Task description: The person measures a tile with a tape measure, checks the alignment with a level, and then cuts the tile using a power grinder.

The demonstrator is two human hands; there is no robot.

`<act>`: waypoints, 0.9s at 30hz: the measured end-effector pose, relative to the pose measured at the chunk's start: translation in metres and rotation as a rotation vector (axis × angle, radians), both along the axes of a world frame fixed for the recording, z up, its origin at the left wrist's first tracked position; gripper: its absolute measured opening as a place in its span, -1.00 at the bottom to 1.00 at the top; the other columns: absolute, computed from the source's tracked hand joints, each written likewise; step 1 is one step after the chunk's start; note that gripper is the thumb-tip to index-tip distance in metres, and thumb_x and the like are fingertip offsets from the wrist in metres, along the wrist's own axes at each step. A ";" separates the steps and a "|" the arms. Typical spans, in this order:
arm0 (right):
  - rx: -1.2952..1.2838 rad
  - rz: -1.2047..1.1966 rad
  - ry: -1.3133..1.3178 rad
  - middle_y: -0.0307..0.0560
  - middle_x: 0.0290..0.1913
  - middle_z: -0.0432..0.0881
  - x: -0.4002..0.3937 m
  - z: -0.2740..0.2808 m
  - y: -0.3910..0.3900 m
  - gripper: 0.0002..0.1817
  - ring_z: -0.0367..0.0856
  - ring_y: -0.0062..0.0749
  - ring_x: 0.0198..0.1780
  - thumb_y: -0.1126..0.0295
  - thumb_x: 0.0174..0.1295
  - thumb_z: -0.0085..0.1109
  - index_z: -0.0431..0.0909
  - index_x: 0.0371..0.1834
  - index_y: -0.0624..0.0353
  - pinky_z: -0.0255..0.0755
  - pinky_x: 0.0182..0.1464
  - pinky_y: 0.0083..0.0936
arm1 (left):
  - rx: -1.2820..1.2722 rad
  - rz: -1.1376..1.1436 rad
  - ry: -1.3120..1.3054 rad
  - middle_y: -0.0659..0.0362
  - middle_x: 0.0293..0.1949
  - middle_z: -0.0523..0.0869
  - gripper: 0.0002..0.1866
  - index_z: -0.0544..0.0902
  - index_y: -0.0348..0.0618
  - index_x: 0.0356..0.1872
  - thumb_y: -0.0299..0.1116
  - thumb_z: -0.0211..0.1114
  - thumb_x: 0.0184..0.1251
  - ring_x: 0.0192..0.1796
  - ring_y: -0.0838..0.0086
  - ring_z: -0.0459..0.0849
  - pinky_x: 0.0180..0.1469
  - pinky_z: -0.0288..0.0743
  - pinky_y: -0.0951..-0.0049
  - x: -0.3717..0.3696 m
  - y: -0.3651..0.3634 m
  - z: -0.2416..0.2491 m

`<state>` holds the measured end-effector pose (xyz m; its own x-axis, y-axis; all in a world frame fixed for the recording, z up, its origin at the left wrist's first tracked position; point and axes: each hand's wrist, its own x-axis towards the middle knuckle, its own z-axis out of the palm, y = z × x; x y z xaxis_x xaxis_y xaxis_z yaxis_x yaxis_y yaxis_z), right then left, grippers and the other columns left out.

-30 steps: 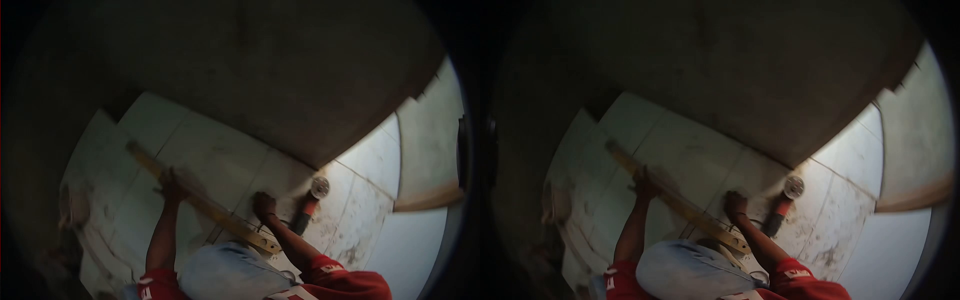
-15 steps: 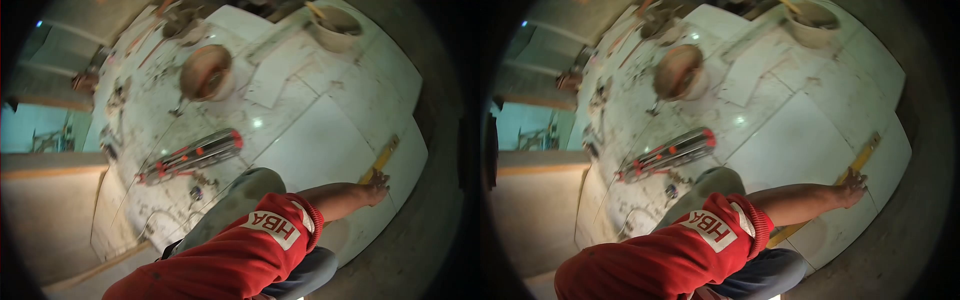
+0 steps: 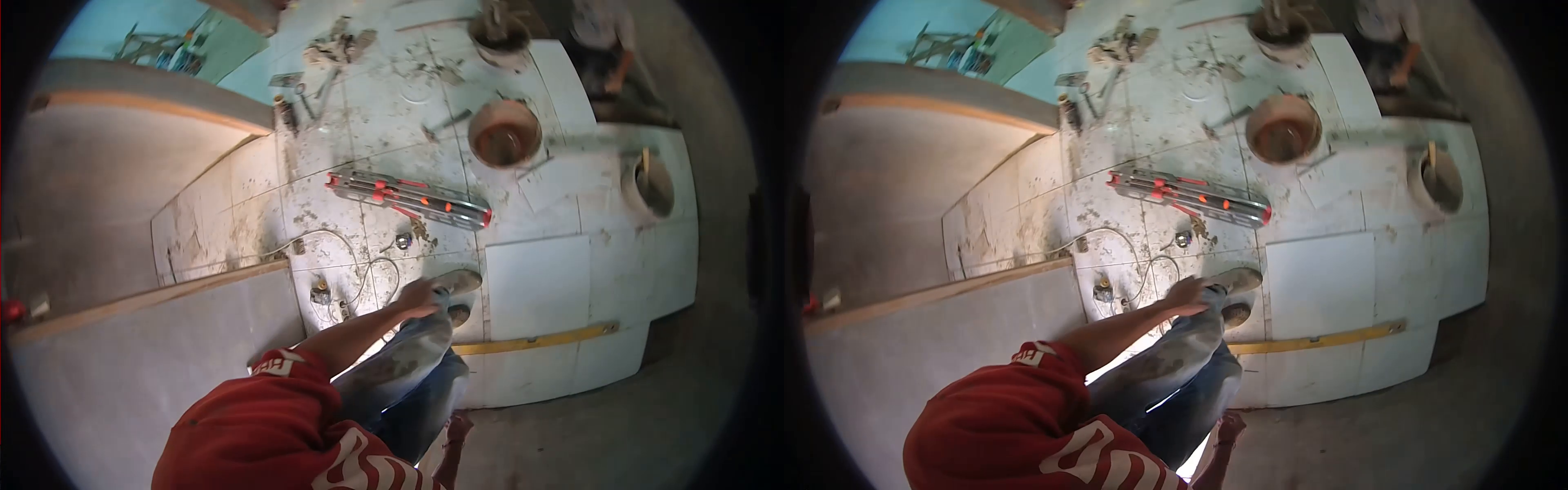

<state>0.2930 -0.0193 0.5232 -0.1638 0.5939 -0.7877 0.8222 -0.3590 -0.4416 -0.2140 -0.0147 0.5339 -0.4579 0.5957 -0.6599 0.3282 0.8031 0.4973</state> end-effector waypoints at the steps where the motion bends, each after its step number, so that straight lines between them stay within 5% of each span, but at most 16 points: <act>1: -0.085 -0.104 -0.001 -0.04 -0.39 0.83 -0.013 0.041 0.012 -0.89 0.83 -0.28 -0.41 0.54 0.21 0.31 0.82 -0.32 0.29 0.66 -0.36 -0.33 | -0.152 0.093 0.030 -0.17 0.24 0.74 -0.27 0.69 -0.19 0.33 -0.01 0.53 0.15 0.32 -0.06 0.71 0.38 0.59 0.03 -0.006 -0.043 0.010; 6: -0.112 -0.047 -0.089 0.04 -0.44 0.79 -0.035 0.134 0.090 -0.85 0.85 -0.25 -0.44 0.51 0.24 0.49 0.70 -0.39 0.35 0.60 -0.50 -0.38 | -0.341 0.330 -0.025 -0.13 0.41 0.67 -0.19 0.63 -0.10 0.42 0.16 0.56 0.24 0.47 -0.03 0.63 0.49 0.54 0.00 0.002 -0.222 0.104; 13: -0.046 0.076 -0.124 -0.06 -0.42 0.68 -0.095 0.231 0.190 -0.85 0.74 -0.29 -0.46 0.51 0.36 0.40 0.59 -0.32 0.26 0.47 -0.55 -0.42 | -0.337 0.662 -0.208 -0.05 0.19 0.84 -0.29 0.72 0.00 0.36 0.14 0.57 0.26 0.25 0.00 0.80 0.38 0.64 0.08 0.053 -0.311 0.219; 15: 0.064 0.092 -0.049 -0.02 -0.37 0.71 -0.111 0.215 0.218 -0.94 0.75 -0.27 -0.44 0.52 0.39 0.32 0.62 -0.20 0.25 0.47 -0.57 -0.41 | -0.259 0.768 -0.150 -0.02 0.09 0.88 -0.43 0.80 -0.01 0.22 0.09 0.55 0.32 0.22 0.06 0.83 0.32 0.67 0.08 0.074 -0.326 0.211; 18: 0.126 -0.077 -0.020 -0.06 -0.47 0.69 -0.146 0.163 0.270 -0.95 0.68 -0.34 -0.56 0.58 0.28 0.31 0.65 -0.28 0.19 0.51 -0.59 -0.36 | -0.103 1.047 -0.024 -0.05 0.03 0.90 -0.62 0.87 -0.03 0.04 -0.01 0.52 0.38 0.09 0.11 0.90 0.19 0.74 0.11 0.094 -0.366 0.198; 20: 0.270 0.117 -0.012 -0.06 -0.47 0.70 -0.238 0.198 0.268 -0.96 0.69 -0.32 -0.56 0.54 0.27 0.33 0.68 -0.26 0.18 0.55 -0.56 -0.35 | -0.202 1.162 -0.118 -0.06 -0.03 0.91 -0.66 0.87 -0.01 0.03 -0.06 0.51 0.39 -0.07 0.13 0.93 0.09 0.77 0.15 0.072 -0.375 0.237; 22: 0.380 0.347 -0.004 -0.04 -0.47 0.72 -0.334 0.210 0.263 -0.94 0.72 -0.28 -0.57 0.49 0.28 0.36 0.72 -0.21 0.17 0.63 -0.50 -0.31 | -0.168 0.940 0.018 -0.04 -0.08 0.92 -0.67 0.87 0.02 0.03 -0.05 0.48 0.42 -0.15 0.16 0.94 0.06 0.78 0.18 0.085 -0.415 0.193; 27: 0.358 0.653 0.158 0.01 -0.45 0.75 -0.565 0.231 0.203 -0.90 0.78 -0.23 -0.54 0.48 0.34 0.32 0.74 -0.13 0.18 0.70 -0.48 -0.27 | -0.268 1.239 -0.272 -0.05 -0.12 0.92 -0.64 0.88 0.08 0.02 0.02 0.51 0.36 -0.05 0.10 0.93 0.12 0.77 0.12 0.018 -0.440 0.202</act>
